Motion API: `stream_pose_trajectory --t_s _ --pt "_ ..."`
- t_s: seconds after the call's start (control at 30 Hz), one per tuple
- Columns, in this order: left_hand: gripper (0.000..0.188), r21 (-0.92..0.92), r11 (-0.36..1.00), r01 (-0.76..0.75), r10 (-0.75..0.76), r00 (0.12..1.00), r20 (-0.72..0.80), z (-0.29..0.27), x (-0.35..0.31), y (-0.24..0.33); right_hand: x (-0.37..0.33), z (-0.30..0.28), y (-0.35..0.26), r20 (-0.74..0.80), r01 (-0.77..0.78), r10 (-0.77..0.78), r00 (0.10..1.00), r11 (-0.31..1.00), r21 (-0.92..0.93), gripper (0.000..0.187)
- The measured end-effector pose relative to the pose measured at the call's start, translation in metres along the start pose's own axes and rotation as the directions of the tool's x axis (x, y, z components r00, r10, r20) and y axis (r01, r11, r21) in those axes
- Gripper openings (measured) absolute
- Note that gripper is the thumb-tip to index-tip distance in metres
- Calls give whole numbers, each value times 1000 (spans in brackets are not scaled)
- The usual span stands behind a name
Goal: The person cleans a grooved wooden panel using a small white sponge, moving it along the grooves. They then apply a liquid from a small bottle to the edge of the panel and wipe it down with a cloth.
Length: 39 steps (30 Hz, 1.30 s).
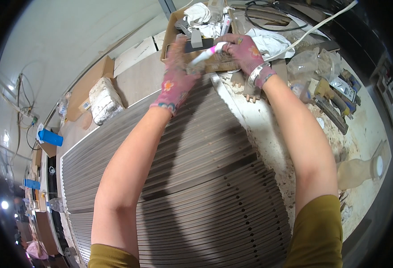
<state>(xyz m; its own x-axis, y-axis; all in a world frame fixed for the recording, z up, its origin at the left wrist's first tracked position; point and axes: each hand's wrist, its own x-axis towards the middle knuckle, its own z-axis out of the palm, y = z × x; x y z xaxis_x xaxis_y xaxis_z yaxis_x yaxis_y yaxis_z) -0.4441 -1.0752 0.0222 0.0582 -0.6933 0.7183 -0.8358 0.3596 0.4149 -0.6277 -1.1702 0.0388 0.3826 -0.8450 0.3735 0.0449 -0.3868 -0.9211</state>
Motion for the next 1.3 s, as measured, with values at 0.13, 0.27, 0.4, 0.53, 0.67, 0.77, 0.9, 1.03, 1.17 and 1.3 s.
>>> stream_pose_trajectory --t_s 0.13,0.27,0.4,0.53,0.67,0.77,0.9,1.03,1.17,1.3 --pt "46 1 897 442 -375 760 530 -6 0 20 -11 0 -8 185 -83 121 975 976 -200 25" --pt "37 -55 848 527 -436 752 495 -14 -25 16 -17 -18 7 276 -142 127 953 989 35 27" --pt "36 -394 457 797 -486 595 641 -73 -58 3 -8 -15 -39 325 33 384 864 602 -798 20" --pt "37 -464 282 840 -520 540 662 -149 -88 53 33 -6 -82 -6 203 -251 968 793 -575 44" --pt "39 -480 285 830 -612 542 576 -216 -123 105 -19 33 -208 224 553 -681 697 311 -773 62" --pt "42 -514 283 810 -664 552 504 -263 -147 140 -105 60 -252 336 635 -539 772 676 -374 56" --pt "42 -640 243 729 -651 612 450 -302 -176 189 -206 103 -213 513 281 -320 797 947 154 57" --pt "40 -555 448 701 -710 656 256 -345 -167 265 -256 84 -207 663 -27 -108 740 981 191 50" --pt "41 -522 599 607 -676 733 77 -397 -182 287 -288 79 -217 745 -84 -40 666 988 128 44" --pt "42 -463 711 529 -601 799 -9 -471 -215 296 -333 74 -249 777 -276 58 627 949 152 41"
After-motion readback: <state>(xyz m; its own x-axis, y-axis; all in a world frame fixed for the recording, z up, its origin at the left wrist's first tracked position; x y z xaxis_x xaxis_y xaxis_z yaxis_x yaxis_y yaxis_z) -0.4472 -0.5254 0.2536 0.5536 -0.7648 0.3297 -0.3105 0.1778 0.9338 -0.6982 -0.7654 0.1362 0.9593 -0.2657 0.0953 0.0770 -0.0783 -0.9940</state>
